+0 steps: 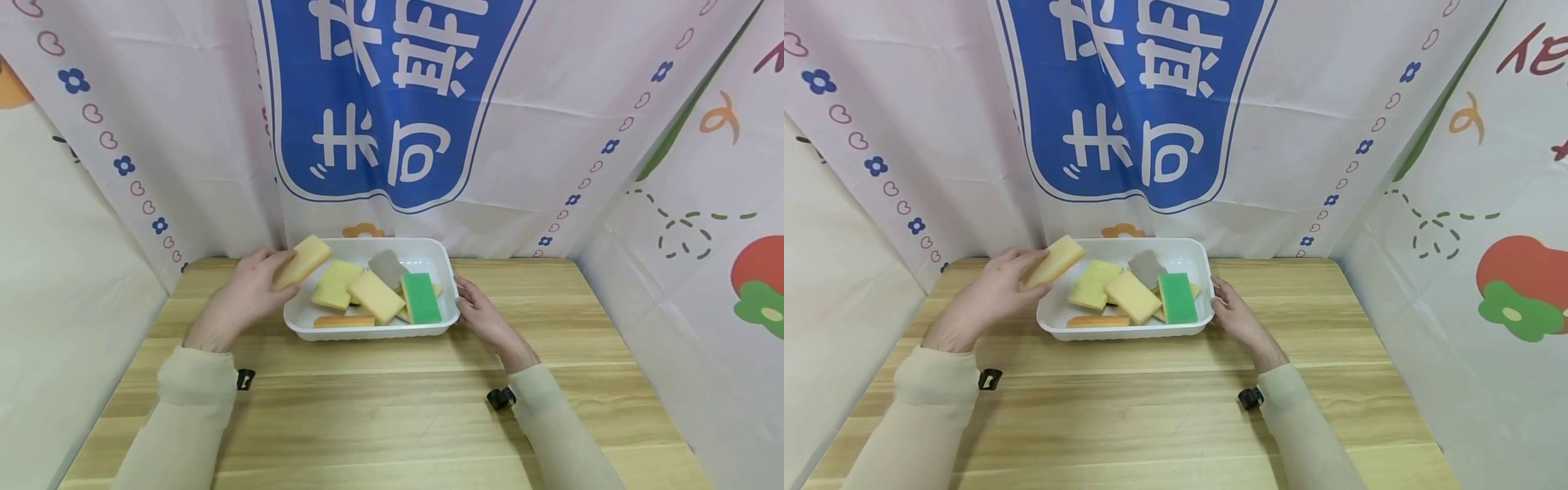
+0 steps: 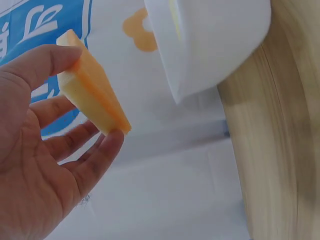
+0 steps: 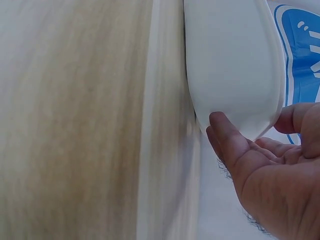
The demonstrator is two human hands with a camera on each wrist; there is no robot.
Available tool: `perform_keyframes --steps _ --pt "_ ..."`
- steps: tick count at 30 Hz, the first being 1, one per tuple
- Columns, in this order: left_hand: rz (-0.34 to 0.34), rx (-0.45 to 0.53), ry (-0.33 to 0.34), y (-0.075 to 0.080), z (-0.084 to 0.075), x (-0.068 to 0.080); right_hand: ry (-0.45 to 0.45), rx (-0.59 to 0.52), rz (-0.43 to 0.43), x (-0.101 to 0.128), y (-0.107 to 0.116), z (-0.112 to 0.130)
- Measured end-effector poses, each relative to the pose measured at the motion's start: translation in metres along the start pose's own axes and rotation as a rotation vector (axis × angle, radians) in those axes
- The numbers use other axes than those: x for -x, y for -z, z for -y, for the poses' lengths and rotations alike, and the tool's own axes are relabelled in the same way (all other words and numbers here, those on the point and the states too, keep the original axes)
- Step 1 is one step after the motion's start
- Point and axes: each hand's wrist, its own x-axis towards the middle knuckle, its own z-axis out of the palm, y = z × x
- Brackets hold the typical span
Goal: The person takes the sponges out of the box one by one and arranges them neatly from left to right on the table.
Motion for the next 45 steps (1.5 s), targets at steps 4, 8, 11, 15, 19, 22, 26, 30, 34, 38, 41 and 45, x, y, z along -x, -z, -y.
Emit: perform_keyframes --steps 4,8,11,15,19,22,26,30,34,38,41,45 --pt "-0.007 -0.022 0.056 0.003 0.005 0.011 -0.005 -0.017 0.001 0.0 0.0 0.0" --pt "-0.012 -0.015 0.122 0.004 0.012 0.02 -0.003 -0.014 0.003 0.001 -0.001 0.0" --pt "-0.033 -0.016 0.167 0.004 0.019 0.025 -0.002 -0.014 0.004 0.0 -0.001 -0.001" --pt "-0.063 -0.035 0.201 0.003 0.031 0.03 -0.001 -0.019 0.003 -0.001 0.0 -0.001" --pt "-0.083 -0.053 0.207 0.0 0.041 0.033 0.0 -0.015 -0.001 -0.001 0.0 -0.001" --pt "-0.089 -0.067 0.21 -0.003 0.048 0.035 -0.005 -0.016 -0.004 -0.001 0.0 -0.002" --pt "-0.063 -0.08 0.239 -0.009 0.061 0.039 -0.003 -0.02 0.002 0.0 -0.001 -0.001" --pt "-0.023 -0.096 0.272 -0.014 0.076 0.042 -0.002 -0.019 0.0 0.0 -0.001 -0.001" --pt "0.009 -0.128 0.284 -0.019 0.091 0.043 0.004 -0.011 0.0 0.001 0.0 -0.001" --pt "0.055 -0.155 0.31 -0.021 0.104 0.044 0.004 -0.007 0.003 0.001 0.0 0.0" --pt "0.088 -0.177 0.344 -0.021 0.111 0.045 0.004 -0.008 0.0 0.001 -0.001 0.001" --pt "0.094 -0.215 0.37 -0.021 0.115 0.045 0.005 -0.019 -0.003 0.001 -0.002 0.002"
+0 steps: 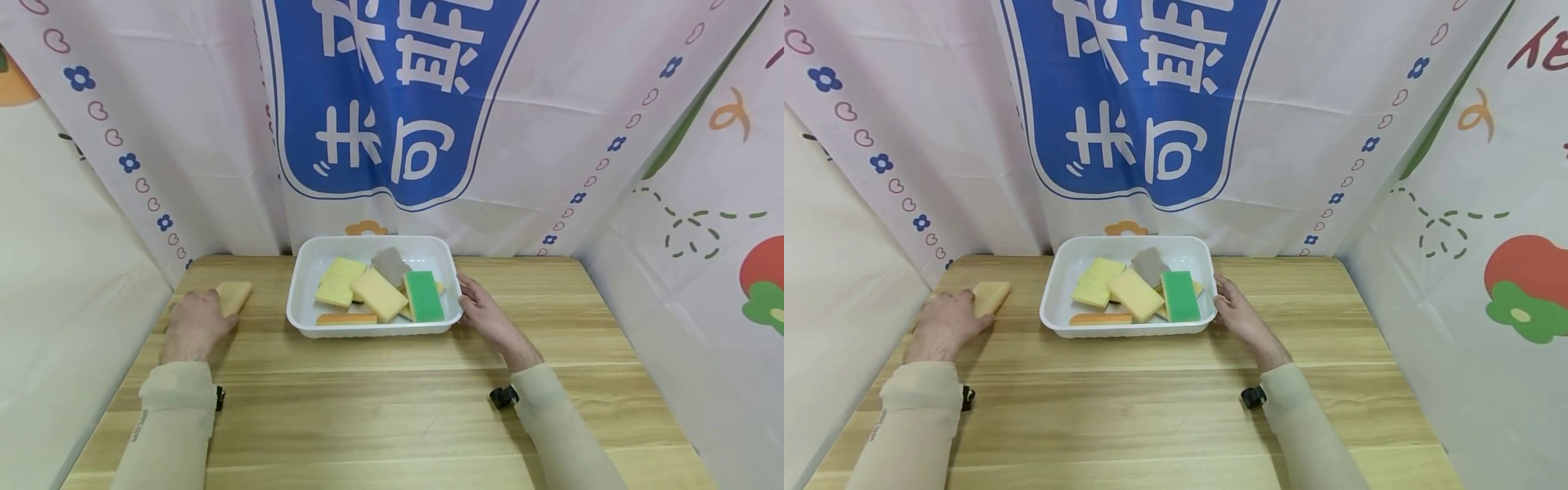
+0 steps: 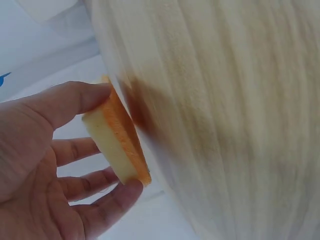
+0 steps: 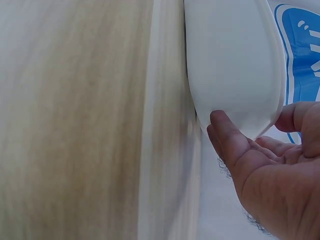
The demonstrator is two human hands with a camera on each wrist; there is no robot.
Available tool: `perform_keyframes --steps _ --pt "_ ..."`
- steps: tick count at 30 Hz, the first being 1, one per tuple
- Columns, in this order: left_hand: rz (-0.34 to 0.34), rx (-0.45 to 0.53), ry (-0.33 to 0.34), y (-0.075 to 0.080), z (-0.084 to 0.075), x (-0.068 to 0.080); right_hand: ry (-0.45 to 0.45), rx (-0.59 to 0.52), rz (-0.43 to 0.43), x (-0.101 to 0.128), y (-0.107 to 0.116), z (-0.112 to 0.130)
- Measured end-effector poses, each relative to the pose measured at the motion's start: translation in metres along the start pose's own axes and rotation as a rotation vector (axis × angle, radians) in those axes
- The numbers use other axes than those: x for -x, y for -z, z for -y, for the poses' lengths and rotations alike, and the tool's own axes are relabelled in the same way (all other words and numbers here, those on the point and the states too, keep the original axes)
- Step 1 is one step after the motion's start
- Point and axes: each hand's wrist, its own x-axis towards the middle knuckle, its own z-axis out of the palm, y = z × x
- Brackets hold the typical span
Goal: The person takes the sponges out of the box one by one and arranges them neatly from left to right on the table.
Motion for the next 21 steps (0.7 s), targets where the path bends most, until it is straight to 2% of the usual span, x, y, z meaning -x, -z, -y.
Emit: perform_keyframes --steps 7,15,21 --pt "0.017 0.002 0.038 -0.0015 -0.0014 0.0001 -0.001 -0.005 0.002 0.0004 0.0003 0.0002" --pt "0.072 0.006 0.02 0.0019 -0.0039 -0.0003 -0.011 -0.013 0.001 -0.0009 0.0014 -0.0003" --pt "0.08 0.012 0.027 0.0031 -0.0059 0.0004 -0.012 -0.012 -0.001 -0.0014 0.0014 -0.0009"
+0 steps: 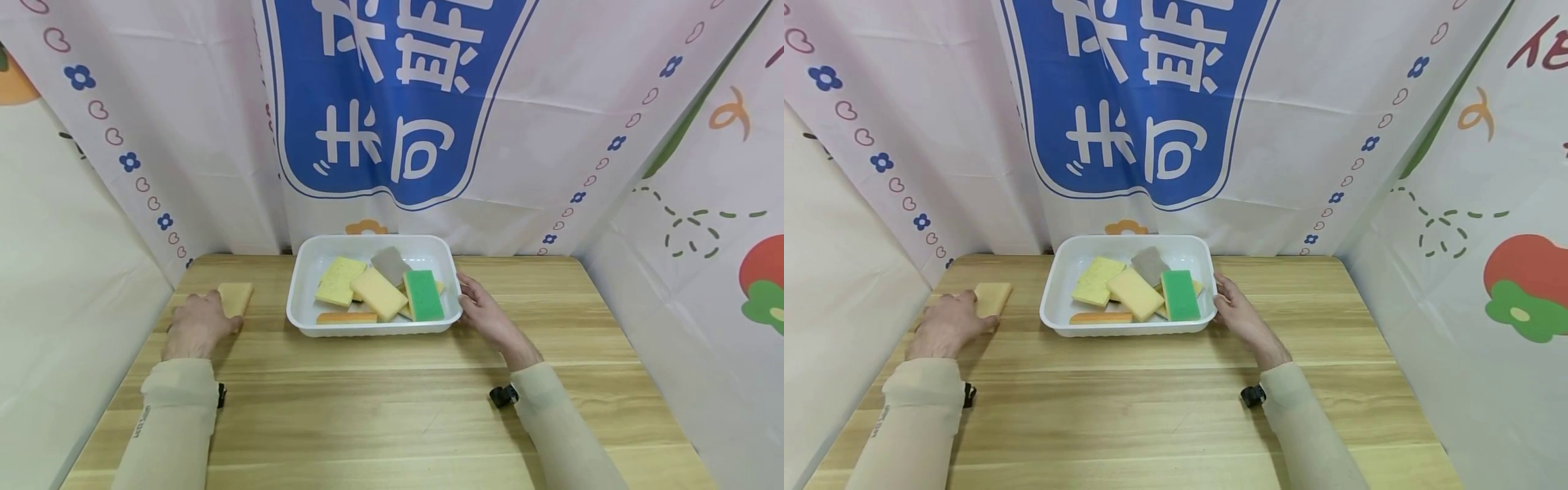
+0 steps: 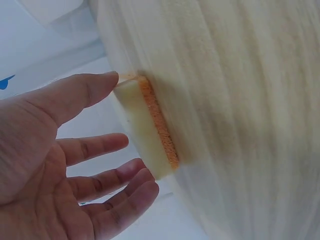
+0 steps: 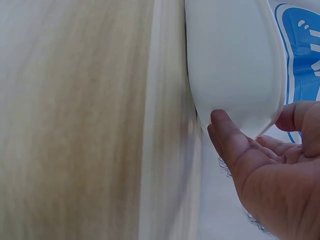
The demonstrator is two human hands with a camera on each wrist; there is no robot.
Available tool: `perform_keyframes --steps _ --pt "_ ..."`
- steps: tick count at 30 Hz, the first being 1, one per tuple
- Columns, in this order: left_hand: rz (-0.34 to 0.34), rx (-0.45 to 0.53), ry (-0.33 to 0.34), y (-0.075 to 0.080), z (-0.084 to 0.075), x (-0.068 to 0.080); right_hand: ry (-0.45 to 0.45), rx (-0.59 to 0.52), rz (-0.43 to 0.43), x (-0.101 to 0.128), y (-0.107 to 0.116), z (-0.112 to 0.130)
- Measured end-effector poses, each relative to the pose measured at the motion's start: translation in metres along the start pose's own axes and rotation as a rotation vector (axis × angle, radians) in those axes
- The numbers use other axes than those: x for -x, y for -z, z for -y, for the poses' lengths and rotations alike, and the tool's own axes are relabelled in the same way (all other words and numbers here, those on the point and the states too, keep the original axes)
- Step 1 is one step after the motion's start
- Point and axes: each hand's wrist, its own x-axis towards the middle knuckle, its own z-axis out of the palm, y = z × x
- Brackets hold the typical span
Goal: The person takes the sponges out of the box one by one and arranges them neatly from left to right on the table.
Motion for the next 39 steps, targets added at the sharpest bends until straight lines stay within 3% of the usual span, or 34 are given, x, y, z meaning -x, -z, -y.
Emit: perform_keyframes --steps 8,15,23,33,39 --pt "-0.04 0.038 -0.046 0.009 -0.021 0.01 0.004 -0.009 0.0 0.0 -0.001 0.0" --pt "-0.141 0.077 -0.105 0.011 -0.056 0.017 0.008 -0.001 0.002 0.0 0.0 0.0" --pt "-0.179 0.086 -0.141 0.013 -0.1 0.022 0.005 0.006 -0.003 0.0 0.0 0.0" --pt "-0.281 0.035 -0.275 0.003 -0.154 0.028 0.004 0.009 -0.005 0.002 -0.001 0.0" --pt "-0.244 0.016 -0.299 -0.008 -0.18 0.025 0.01 0.005 -0.004 0.0 -0.001 -0.002"
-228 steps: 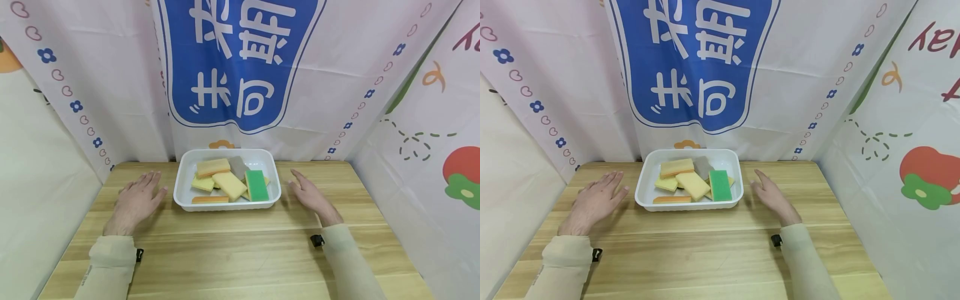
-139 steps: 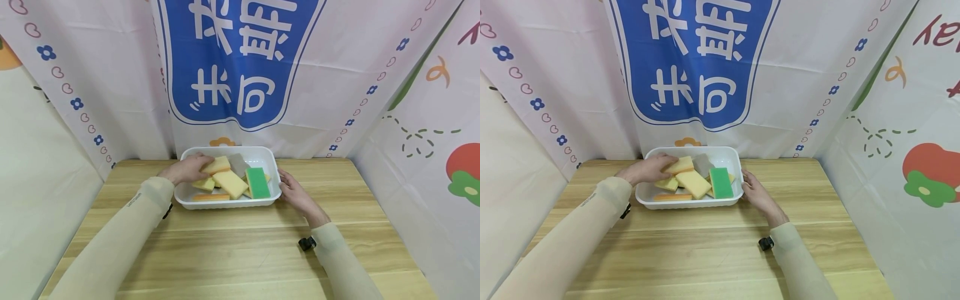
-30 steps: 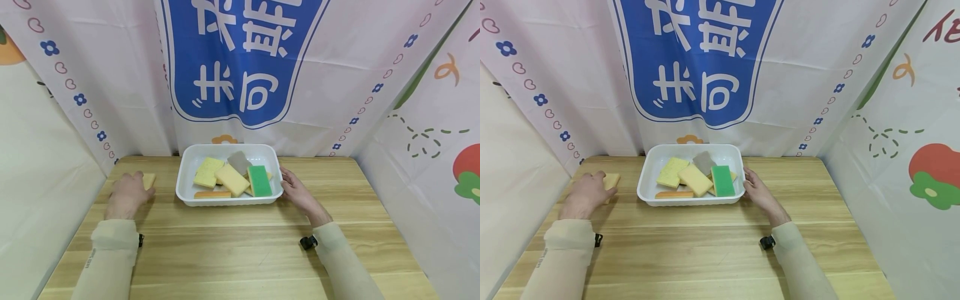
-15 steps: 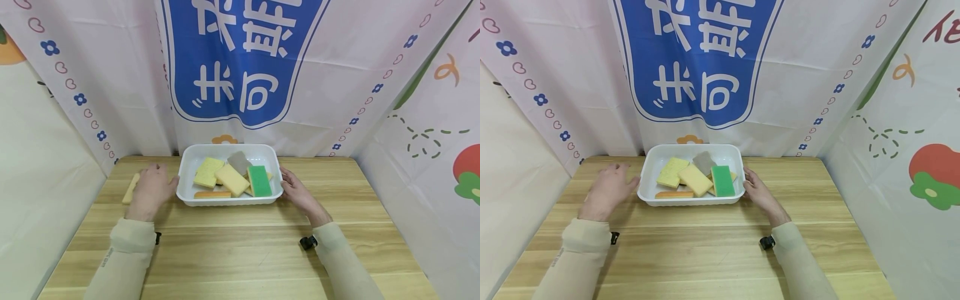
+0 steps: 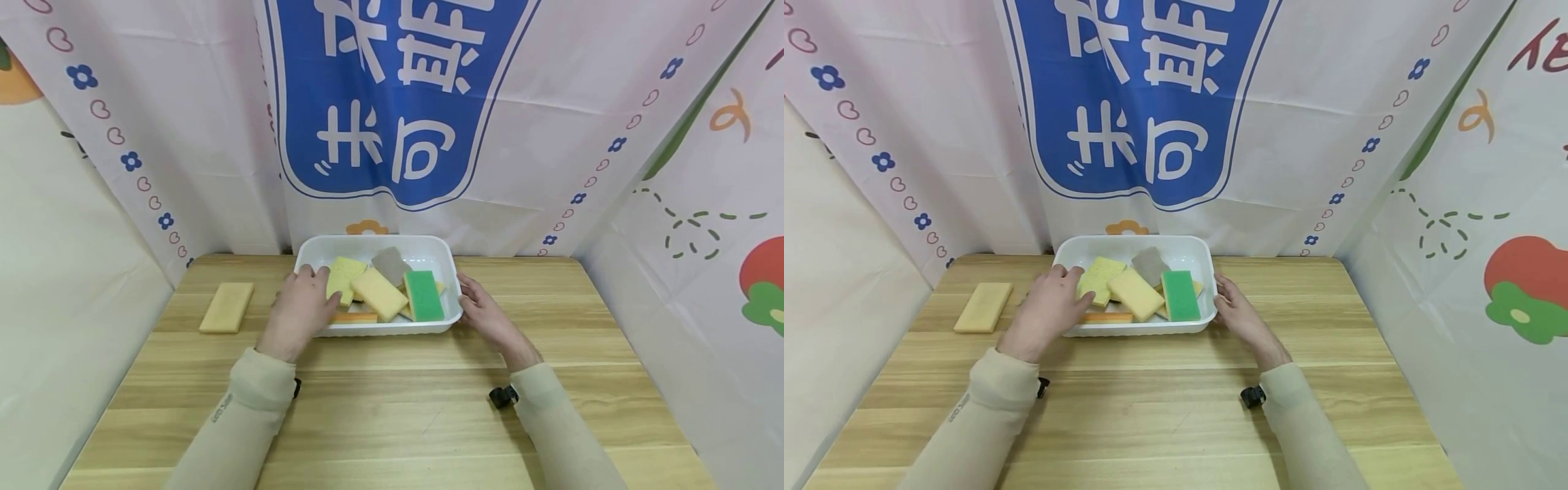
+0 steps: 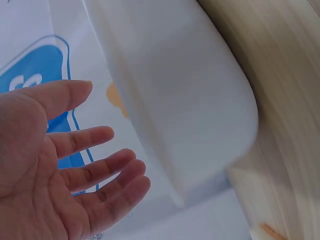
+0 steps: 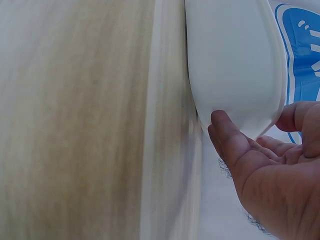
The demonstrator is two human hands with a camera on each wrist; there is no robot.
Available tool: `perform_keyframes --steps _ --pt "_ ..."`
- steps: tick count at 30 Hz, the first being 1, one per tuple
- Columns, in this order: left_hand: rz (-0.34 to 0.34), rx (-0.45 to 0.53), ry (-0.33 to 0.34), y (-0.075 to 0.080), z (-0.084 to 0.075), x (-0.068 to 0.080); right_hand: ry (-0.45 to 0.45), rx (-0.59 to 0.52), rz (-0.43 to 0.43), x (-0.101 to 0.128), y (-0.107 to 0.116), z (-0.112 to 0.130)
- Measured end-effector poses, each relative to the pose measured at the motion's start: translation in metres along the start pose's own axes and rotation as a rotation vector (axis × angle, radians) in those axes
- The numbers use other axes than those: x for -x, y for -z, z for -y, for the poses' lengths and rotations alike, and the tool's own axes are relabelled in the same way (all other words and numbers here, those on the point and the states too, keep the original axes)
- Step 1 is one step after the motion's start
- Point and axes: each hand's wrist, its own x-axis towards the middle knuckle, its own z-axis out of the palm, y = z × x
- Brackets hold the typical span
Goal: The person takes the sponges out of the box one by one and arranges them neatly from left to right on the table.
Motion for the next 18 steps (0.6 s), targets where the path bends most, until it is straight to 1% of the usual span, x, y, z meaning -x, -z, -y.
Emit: perform_keyframes --steps 4,12,15,18 --pt "0.014 -0.007 -0.015 -0.008 -0.013 -0.005 0.001 0.0 0.001 -0.001 0.0 0.0" --pt "0.056 0.025 0.001 -0.02 -0.04 -0.013 0.01 -0.007 0.01 0.001 -0.001 0.001" --pt "0.069 0.015 -0.017 -0.024 -0.05 -0.017 0.004 -0.004 0.005 0.0 -0.001 0.0" --pt "0.088 0.003 -0.058 -0.027 -0.058 -0.021 0.0 0.0 0.002 0.0 0.0 0.0"
